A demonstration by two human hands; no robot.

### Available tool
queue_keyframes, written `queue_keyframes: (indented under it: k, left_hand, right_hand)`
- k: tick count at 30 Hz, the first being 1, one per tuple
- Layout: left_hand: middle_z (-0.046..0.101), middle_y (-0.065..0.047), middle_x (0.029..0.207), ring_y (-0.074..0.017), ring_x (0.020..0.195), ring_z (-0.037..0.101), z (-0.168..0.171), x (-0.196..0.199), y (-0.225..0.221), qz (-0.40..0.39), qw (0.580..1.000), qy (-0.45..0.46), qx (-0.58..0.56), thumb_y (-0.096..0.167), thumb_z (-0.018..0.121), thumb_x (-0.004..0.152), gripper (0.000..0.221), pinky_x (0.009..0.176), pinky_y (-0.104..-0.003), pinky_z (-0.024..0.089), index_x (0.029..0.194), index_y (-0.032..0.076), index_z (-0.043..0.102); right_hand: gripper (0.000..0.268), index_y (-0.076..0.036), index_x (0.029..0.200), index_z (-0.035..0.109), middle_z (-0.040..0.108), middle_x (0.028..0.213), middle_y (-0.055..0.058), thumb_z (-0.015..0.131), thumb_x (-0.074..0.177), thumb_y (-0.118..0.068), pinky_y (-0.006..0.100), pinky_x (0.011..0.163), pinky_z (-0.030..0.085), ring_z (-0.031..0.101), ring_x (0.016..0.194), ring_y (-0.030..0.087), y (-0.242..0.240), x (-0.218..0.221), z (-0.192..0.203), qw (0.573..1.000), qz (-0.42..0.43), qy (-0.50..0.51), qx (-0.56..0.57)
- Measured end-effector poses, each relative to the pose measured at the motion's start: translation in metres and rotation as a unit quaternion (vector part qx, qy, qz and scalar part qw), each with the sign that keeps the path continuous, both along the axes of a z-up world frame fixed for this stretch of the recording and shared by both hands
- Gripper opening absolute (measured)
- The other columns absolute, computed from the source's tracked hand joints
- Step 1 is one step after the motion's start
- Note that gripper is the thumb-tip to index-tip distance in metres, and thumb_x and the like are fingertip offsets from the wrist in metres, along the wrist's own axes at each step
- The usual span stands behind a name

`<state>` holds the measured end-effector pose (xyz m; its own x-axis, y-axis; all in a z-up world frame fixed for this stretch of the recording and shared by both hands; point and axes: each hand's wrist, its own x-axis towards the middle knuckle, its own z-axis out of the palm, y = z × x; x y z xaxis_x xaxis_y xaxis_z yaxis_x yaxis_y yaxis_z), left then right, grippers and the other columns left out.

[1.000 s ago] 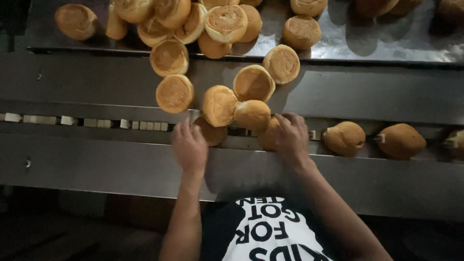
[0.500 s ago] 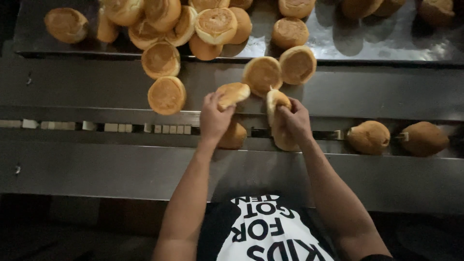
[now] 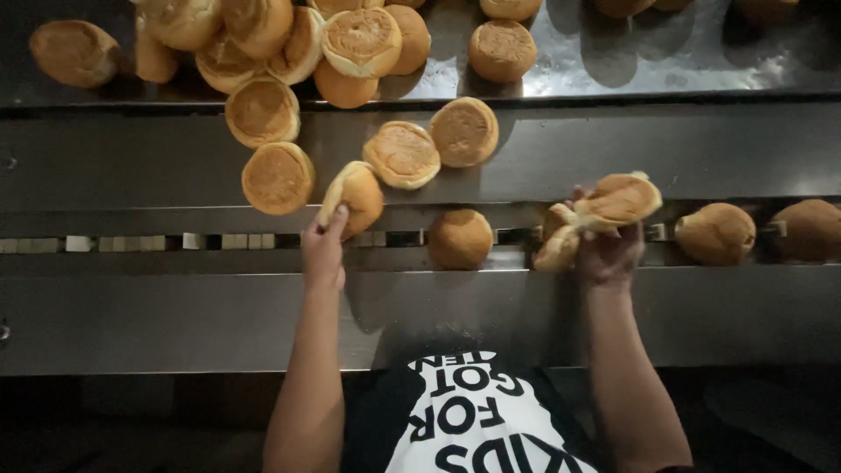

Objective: Sorting burger buns from a pile onto a moving conveyor belt.

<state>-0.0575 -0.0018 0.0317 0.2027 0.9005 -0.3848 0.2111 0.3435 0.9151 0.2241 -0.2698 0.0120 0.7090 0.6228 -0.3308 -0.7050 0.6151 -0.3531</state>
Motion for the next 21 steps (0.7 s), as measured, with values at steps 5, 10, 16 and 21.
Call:
queue_keyframes:
  k: [5, 10, 16, 21]
  left_hand:
    - [0.065, -0.015, 0.12, -0.0261, 0.108, 0.067, -0.008, -0.025, 0.006, 0.028, 0.994, -0.102, -0.033, 0.028, 0.072, 0.099, 0.048, 0.098, -0.046, 0.053, 0.134, -0.002, 0.06]
    - [0.063, -0.01, 0.139, -0.028, 0.123, 0.064, 0.068, -0.017, -0.013, 0.041, 0.981, -0.159, -0.099, 0.033, 0.073, 0.08, 0.069, 0.086, -0.036, 0.058, 0.142, 0.011, 0.055]
    - [0.068, -0.009, 0.129, -0.0228, 0.116, 0.067, 0.069, -0.017, -0.004, 0.045, 0.957, -0.284, -0.033, 0.035, 0.076, 0.083, 0.063, 0.08, -0.033, 0.056, 0.135, 0.004, 0.06]
    - [0.062, -0.009, 0.138, -0.0257, 0.124, 0.062, 0.081, -0.027, -0.003, 0.042, 0.947, -0.316, -0.023, 0.042, 0.077, 0.08, 0.073, 0.085, -0.038, 0.057, 0.139, 0.006, 0.056]
  right_hand:
    - [0.051, -0.009, 0.14, 0.06, 0.062, 0.144, 0.02, 0.063, 0.096, -0.035, 0.072, 0.124, 0.03, 0.056, 0.137, 0.038, -0.033, 0.017, 0.002, 0.989, -0.026, -0.061, 0.13]
    - [0.034, -0.014, 0.133, 0.062, 0.067, 0.121, 0.003, 0.069, 0.106, -0.034, 0.03, 0.097, 0.06, 0.068, 0.104, 0.015, -0.015, 0.005, 0.074, 0.913, 0.033, -0.408, -0.009]
    - [0.037, -0.016, 0.141, 0.062, 0.066, 0.131, 0.007, 0.064, 0.11, -0.035, 0.036, 0.104, 0.055, 0.066, 0.114, 0.02, 0.018, 0.0, 0.106, 0.887, -0.036, -0.458, -0.05]
    - [0.046, -0.005, 0.135, 0.06, 0.07, 0.121, 0.014, 0.083, 0.101, -0.024, 0.037, 0.098, 0.057, 0.07, 0.109, 0.025, 0.026, 0.008, 0.126, 0.706, -0.174, -0.621, -0.291]
